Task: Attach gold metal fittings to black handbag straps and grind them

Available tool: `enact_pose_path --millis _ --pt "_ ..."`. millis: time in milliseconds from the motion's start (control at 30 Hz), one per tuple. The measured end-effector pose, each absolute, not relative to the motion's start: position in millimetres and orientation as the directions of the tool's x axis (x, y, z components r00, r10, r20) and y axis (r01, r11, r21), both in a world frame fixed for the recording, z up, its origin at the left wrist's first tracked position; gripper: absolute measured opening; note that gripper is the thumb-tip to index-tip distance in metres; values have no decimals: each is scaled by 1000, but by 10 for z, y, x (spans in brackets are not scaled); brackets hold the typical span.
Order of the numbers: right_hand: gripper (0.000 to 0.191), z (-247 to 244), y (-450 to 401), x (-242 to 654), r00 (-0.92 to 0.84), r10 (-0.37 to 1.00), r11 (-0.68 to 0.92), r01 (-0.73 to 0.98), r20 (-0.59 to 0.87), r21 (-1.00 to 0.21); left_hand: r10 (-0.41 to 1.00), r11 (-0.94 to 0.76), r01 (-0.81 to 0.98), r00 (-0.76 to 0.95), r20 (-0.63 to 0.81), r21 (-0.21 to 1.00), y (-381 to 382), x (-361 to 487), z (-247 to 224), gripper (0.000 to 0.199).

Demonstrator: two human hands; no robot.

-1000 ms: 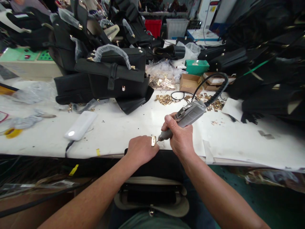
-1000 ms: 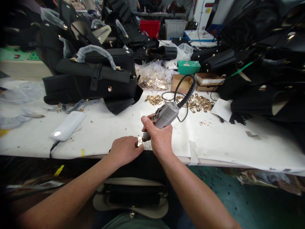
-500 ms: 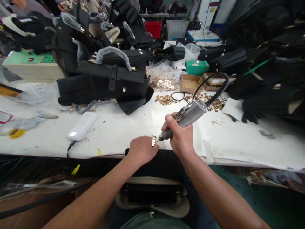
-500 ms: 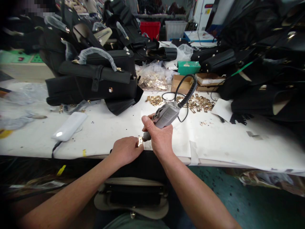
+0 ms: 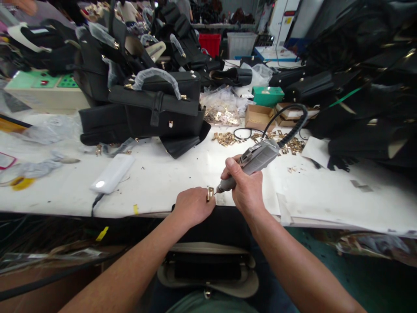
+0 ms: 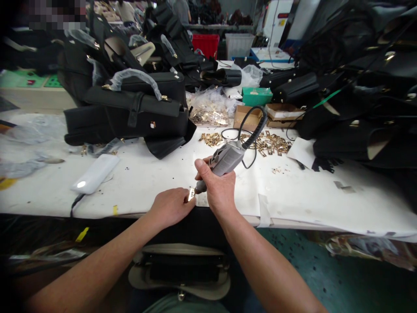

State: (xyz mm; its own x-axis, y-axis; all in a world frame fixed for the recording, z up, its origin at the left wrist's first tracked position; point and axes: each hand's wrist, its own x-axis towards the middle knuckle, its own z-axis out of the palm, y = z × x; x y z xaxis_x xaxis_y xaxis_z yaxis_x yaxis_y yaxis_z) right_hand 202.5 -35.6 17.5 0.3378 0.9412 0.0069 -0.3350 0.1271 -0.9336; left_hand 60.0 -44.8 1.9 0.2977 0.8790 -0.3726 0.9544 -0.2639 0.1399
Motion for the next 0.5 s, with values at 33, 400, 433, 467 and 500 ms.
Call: enact_pose_path --millis 33,400,433,467,500 --pt "34 174 -359 2025 339 941 125 -333 5 -935 880 -273 948 314 -357 161 -456 571 27 42" --pt "34 145 -384 1950 350 937 127 -289 19 -949 949 -222 868 298 -107 444 -642 357 -125 24" --pt "34 135 -383 1932 346 938 123 -289 16 -950 950 -234 857 303 -81 460 -659 357 -147 24" --pt "35 123 -382 1914 347 938 121 -286 14 -950 947 -250 846 315 -63 471 -674 356 -166 24" --pt "35 111 -379 1896 349 937 119 -283 13 -952 943 -264 838 328 -54 477 -684 352 -182 22"
